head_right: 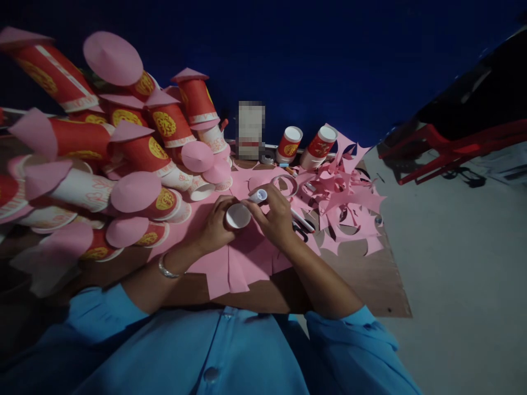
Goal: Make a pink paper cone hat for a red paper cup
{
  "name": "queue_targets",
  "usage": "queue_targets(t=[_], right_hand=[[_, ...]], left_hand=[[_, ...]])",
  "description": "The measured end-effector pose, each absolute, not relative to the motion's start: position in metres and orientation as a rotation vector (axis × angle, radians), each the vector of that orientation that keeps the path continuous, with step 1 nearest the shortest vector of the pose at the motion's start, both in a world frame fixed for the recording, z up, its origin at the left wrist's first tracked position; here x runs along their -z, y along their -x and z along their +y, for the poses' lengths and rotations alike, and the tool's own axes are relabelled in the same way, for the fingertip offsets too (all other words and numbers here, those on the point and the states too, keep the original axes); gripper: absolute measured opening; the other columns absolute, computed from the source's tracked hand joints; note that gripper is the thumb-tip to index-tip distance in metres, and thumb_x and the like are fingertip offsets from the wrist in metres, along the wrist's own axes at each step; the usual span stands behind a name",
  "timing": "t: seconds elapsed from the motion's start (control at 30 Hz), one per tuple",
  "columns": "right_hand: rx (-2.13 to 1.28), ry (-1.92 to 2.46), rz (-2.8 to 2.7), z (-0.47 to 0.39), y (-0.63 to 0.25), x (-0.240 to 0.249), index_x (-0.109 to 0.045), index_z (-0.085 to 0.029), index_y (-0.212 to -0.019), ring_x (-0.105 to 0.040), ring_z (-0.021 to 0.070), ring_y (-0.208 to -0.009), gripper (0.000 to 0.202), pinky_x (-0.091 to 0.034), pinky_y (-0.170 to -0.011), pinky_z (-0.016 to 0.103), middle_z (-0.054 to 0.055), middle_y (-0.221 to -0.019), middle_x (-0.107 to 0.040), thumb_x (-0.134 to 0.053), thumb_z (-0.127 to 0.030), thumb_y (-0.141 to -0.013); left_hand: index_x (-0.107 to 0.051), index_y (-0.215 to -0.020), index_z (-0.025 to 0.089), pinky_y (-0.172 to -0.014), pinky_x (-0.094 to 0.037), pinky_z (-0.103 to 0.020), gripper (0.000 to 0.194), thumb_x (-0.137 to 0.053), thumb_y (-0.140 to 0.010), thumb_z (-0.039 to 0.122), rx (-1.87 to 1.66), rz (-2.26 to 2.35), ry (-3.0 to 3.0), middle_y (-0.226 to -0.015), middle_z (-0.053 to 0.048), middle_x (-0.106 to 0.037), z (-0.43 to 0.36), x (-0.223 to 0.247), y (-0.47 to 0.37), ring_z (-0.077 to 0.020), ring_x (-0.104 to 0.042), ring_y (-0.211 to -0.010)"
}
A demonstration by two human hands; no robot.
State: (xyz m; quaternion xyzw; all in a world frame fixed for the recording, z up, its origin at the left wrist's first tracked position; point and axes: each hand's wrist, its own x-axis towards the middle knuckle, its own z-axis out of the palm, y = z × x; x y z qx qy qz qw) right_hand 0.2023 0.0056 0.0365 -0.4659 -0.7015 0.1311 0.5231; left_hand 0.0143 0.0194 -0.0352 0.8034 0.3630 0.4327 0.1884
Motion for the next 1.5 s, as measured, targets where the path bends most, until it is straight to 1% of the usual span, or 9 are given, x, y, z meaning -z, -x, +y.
queue_targets(t=[0.2,0.4,0.53,0.67,0.9,1.03,1.17,1.37,1.5], right_hand=[[-0.292,1.126,-1.656,0.009,-0.204,-0.034,-0.066,-0.023,-0.089,-0.062,0.0172,-0.072,0.010,-0.052,-0.065,0.031,0.001,-0.081,-0.066,-0.072,-0.027,-0.097],[-0.308,1.055,-1.663,0.007,-0.203,-0.037,-0.067,-0.023,-0.092,-0.065,0.0190,-0.078,0.009,-0.053,-0.071,0.034,0.002,-0.086,-0.070,-0.070,-0.028,-0.098],[-0.293,1.033,-1.728,0.007,-0.202,-0.037,-0.067,-0.023,-0.093,-0.067,0.0206,-0.082,0.008,-0.055,-0.076,0.037,0.004,-0.089,-0.072,-0.069,-0.029,-0.099],[-0.279,1.094,-1.713,0.009,-0.202,-0.037,-0.067,-0.023,-0.092,-0.065,0.0199,-0.079,0.013,-0.053,-0.072,0.036,0.003,-0.087,-0.071,-0.067,-0.033,-0.100],[-0.311,1.119,-1.685,0.011,-0.205,-0.038,-0.066,-0.023,-0.091,-0.063,0.0186,-0.076,0.014,-0.051,-0.067,0.033,0.002,-0.085,-0.068,-0.070,-0.033,-0.098],[-0.306,1.075,-1.718,0.007,-0.203,-0.042,-0.067,-0.024,-0.094,-0.066,0.0202,-0.081,0.009,-0.054,-0.074,0.036,0.003,-0.088,-0.070,-0.070,-0.031,-0.099],[-0.281,1.036,-1.809,0.006,-0.201,-0.044,-0.067,-0.024,-0.095,-0.067,0.0224,-0.085,0.007,-0.055,-0.080,0.040,0.005,-0.091,-0.071,-0.067,-0.030,-0.100],[-0.268,1.076,-1.754,0.011,-0.201,-0.041,-0.067,-0.024,-0.093,-0.065,0.0205,-0.081,0.012,-0.053,-0.074,0.036,0.004,-0.089,-0.069,-0.067,-0.033,-0.100],[-0.364,1.134,-1.660,0.016,-0.203,-0.034,-0.067,-0.023,-0.089,-0.063,0.0179,-0.077,0.016,-0.053,-0.071,0.033,0.002,-0.085,-0.068,-0.070,-0.036,-0.098]], left_hand=[[-0.049,-0.130,0.022,-0.105,-0.060,-0.050,0.076,-0.074,-0.063,-0.001,-1.124,0.995,-2.282,-0.127,-0.011,-0.058,0.017,0.034,-0.010,-0.0316,-0.064,-0.124],[-0.049,-0.126,0.023,-0.098,-0.063,-0.048,0.068,-0.078,-0.068,0.004,-1.188,0.970,-2.289,-0.118,-0.009,-0.062,0.020,0.033,-0.012,-0.0297,-0.068,-0.116],[-0.049,-0.127,0.023,-0.098,-0.063,-0.050,0.069,-0.078,-0.068,0.003,-1.182,0.963,-2.318,-0.118,-0.009,-0.064,0.021,0.034,-0.014,-0.0309,-0.067,-0.117],[-0.047,-0.132,0.023,-0.102,-0.061,-0.053,0.074,-0.077,-0.067,0.003,-1.174,0.954,-2.328,-0.125,-0.011,-0.063,0.021,0.038,-0.013,-0.0332,-0.065,-0.124],[-0.048,-0.133,0.023,-0.107,-0.060,-0.053,0.075,-0.076,-0.066,0.003,-1.088,0.978,-2.306,-0.130,-0.012,-0.059,0.019,0.039,-0.009,-0.0333,-0.063,-0.128],[-0.050,-0.131,0.023,-0.104,-0.061,-0.052,0.069,-0.078,-0.071,0.006,-1.129,0.959,-2.325,-0.124,-0.011,-0.064,0.020,0.034,-0.011,-0.0320,-0.065,-0.123],[-0.050,-0.133,0.023,-0.103,-0.062,-0.053,0.070,-0.083,-0.073,0.012,-1.063,0.993,-2.336,-0.124,-0.011,-0.065,0.020,0.033,-0.013,-0.0330,-0.065,-0.123],[-0.050,-0.136,0.022,-0.105,-0.061,-0.054,0.075,-0.079,-0.069,0.004,-1.108,0.980,-2.339,-0.129,-0.013,-0.065,0.019,0.037,-0.011,-0.0341,-0.065,-0.126],[-0.050,-0.136,0.024,-0.109,-0.058,-0.054,0.078,-0.079,-0.067,0.003,-1.051,0.970,-2.339,-0.133,-0.012,-0.065,0.016,0.031,-0.009,-0.0338,-0.063,-0.132]])
